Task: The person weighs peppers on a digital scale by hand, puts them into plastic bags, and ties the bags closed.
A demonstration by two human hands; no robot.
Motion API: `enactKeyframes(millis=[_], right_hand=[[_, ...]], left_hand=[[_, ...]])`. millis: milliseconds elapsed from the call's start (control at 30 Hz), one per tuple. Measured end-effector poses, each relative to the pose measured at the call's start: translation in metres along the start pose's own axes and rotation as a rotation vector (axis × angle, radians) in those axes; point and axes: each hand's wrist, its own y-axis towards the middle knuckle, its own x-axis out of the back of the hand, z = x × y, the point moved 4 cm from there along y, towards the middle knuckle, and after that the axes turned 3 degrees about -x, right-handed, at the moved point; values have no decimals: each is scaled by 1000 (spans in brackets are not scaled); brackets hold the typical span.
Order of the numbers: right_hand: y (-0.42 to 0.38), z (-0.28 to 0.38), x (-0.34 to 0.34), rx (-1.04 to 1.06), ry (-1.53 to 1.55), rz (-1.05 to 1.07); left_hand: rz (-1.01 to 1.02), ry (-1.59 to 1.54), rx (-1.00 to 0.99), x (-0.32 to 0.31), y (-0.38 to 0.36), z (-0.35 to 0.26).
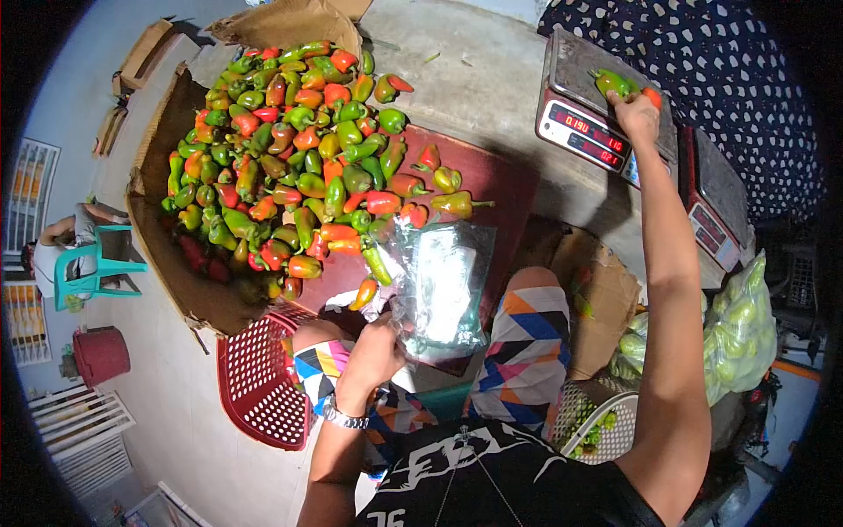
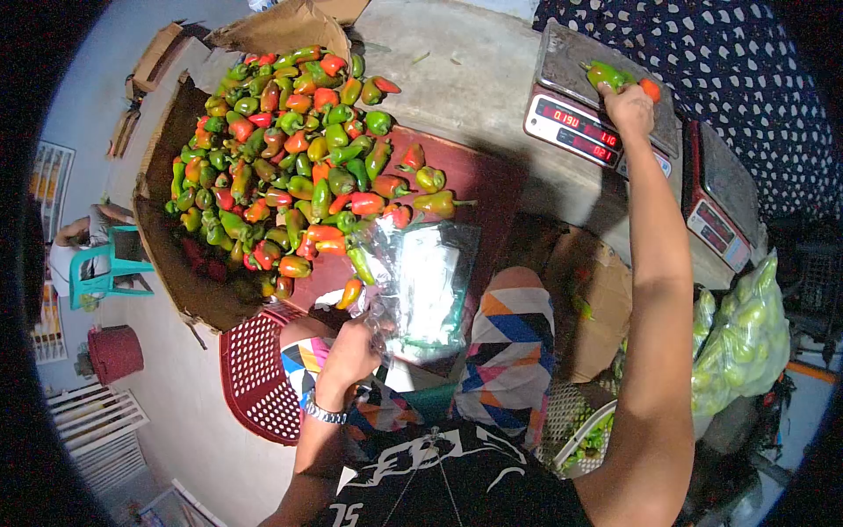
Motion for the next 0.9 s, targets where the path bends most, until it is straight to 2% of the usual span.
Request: enactKeyframes(millis=[467,567,767,900], right_hand=[[-6,-3,20,5,63,-69],[4,-11,22,42,73,-188],[11,-22,31,-6,174,-192],[22,-36,26,-85,109,-240]], left_hand=[[-31,7,-32,0,0,-1],[-21,8,-10,1,0,-1],[-5,15,1,0,-1,1],[-15,14,4,-2,-1,3]])
